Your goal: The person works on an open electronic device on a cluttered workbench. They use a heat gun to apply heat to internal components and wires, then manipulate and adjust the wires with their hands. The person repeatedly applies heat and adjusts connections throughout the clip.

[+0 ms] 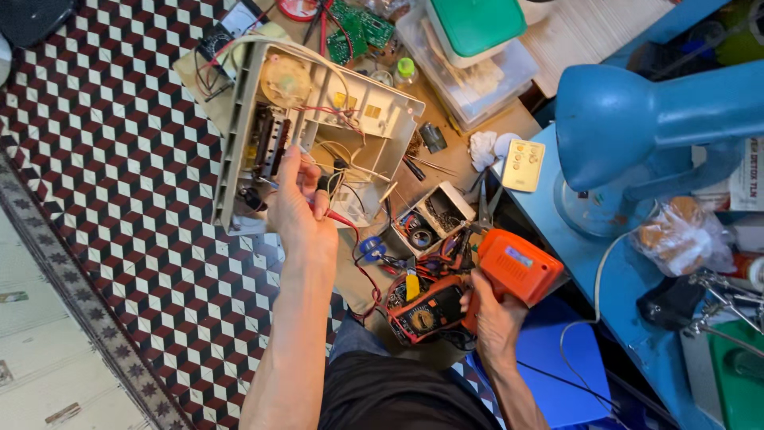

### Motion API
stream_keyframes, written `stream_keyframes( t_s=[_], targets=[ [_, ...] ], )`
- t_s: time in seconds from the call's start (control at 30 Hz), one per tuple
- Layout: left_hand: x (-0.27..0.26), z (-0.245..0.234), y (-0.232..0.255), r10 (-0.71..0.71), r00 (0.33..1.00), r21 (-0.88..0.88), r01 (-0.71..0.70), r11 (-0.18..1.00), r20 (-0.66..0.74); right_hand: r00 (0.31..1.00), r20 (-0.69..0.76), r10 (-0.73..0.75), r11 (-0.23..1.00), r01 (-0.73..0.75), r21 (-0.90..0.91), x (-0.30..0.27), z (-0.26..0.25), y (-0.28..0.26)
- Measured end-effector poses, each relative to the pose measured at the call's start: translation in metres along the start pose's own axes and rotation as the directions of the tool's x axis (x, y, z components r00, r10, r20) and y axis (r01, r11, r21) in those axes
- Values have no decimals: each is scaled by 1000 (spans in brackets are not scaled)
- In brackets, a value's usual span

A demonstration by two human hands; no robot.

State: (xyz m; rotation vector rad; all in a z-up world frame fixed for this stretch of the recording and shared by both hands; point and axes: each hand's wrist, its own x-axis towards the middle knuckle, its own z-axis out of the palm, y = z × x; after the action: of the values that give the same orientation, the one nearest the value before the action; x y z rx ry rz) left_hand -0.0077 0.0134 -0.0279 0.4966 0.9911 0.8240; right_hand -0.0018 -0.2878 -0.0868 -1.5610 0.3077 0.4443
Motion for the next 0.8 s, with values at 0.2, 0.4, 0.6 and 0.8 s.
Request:
stream_keyframes(
  t_s=[0.2, 0.4, 0.6, 0.8],
  targets=[
    [0, 0, 1, 11, 1000, 6, -11, 1000, 16, 998, -19, 53, 976, -56, -208, 21, 7, 25],
    [-2, 0, 0, 32, 999, 2, -32, 999, 20, 976, -1, -220, 835, 188, -518, 43, 13, 59],
    [-2, 1, -2, 52, 999, -3, -52, 999, 13, 946, 51, -320, 714, 276, -643, 51, 10, 61],
    [0, -1, -2, 51, 999, 1, -51, 999, 17, 994, -70, 81, 872, -105, -479, 34, 18, 38]
  ],
)
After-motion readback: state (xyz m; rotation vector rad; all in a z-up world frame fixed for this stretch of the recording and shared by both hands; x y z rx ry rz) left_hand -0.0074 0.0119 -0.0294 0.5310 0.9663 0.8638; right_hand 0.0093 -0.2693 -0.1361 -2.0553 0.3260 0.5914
